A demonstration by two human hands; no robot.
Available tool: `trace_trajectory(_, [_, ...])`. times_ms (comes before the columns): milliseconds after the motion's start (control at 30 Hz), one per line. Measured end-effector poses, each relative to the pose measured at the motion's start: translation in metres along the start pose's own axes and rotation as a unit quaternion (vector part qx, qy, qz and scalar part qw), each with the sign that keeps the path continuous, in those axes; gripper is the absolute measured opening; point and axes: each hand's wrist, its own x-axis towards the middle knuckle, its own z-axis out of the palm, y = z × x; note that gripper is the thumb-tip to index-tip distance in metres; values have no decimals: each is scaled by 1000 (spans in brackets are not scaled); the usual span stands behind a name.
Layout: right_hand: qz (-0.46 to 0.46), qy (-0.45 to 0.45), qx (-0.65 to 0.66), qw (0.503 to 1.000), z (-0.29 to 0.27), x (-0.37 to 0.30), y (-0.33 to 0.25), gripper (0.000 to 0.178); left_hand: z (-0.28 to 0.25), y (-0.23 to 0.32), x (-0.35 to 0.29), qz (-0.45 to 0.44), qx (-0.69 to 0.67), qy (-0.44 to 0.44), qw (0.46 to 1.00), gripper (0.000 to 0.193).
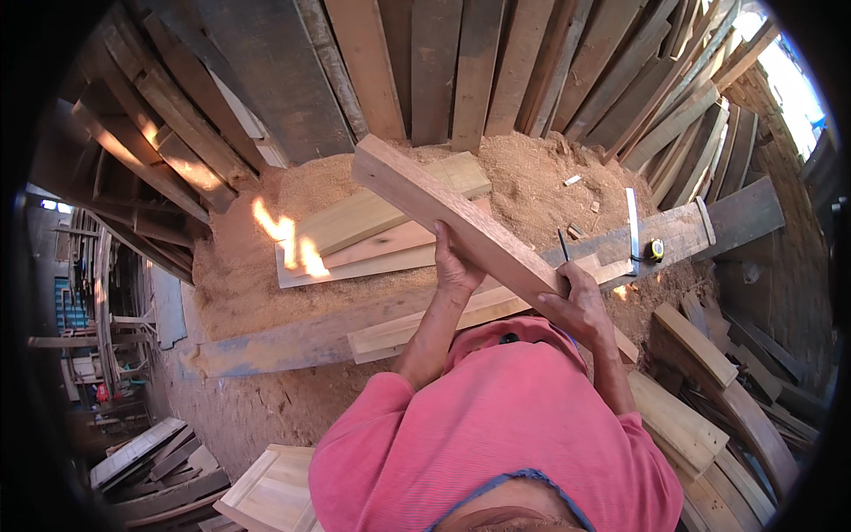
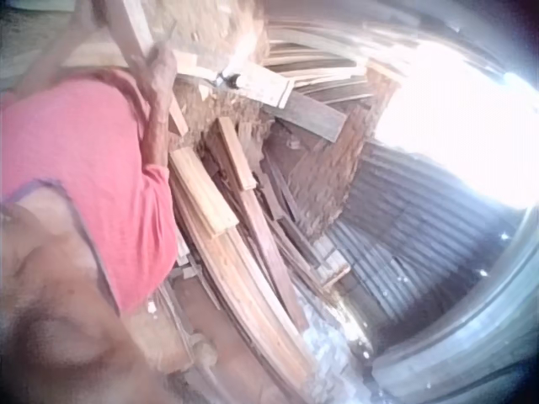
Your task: The person measures a wooden plank with a tape measure, marks it with a pen, and then sorts through a pile of wooden planks, picking up and inspecting several pieces before placing them back or moving them aside.
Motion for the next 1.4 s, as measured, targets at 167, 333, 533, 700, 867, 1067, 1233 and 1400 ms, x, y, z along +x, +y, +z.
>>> trace_trajectory(167, [-16,-22,-43,999,-9,15,10,44,-19,52,19,98,-12,-41,994,67])
trace_trajectory(333, [-87,15,-93,992,-18,30,18,43,-61,112,10,237,-30,-39,970,55])
trace_trajectory(533, [-115,17,-153,981,-27,60,21,48,-80,125,-52,360,40,-30,931,57])
trace_trajectory(700, [-102,12,-170,980,-27,86,32,50,-66,139,-88,409,173,-125,887,51])
trace_trajectory(867, [-131,25,-166,977,-21,99,45,52,-41,139,-104,408,204,-165,875,44])
trace_trajectory(1067, [-133,33,-165,977,-15,103,58,53,-25,140,-104,392,209,-166,880,57])
trace_trajectory(1233, [-123,32,-166,978,-13,102,63,51,-22,143,-99,370,209,-166,890,77])
trace_trajectory(1400, [-146,40,-155,976,-8,99,39,51,-46,143,-86,360,194,-118,905,73])
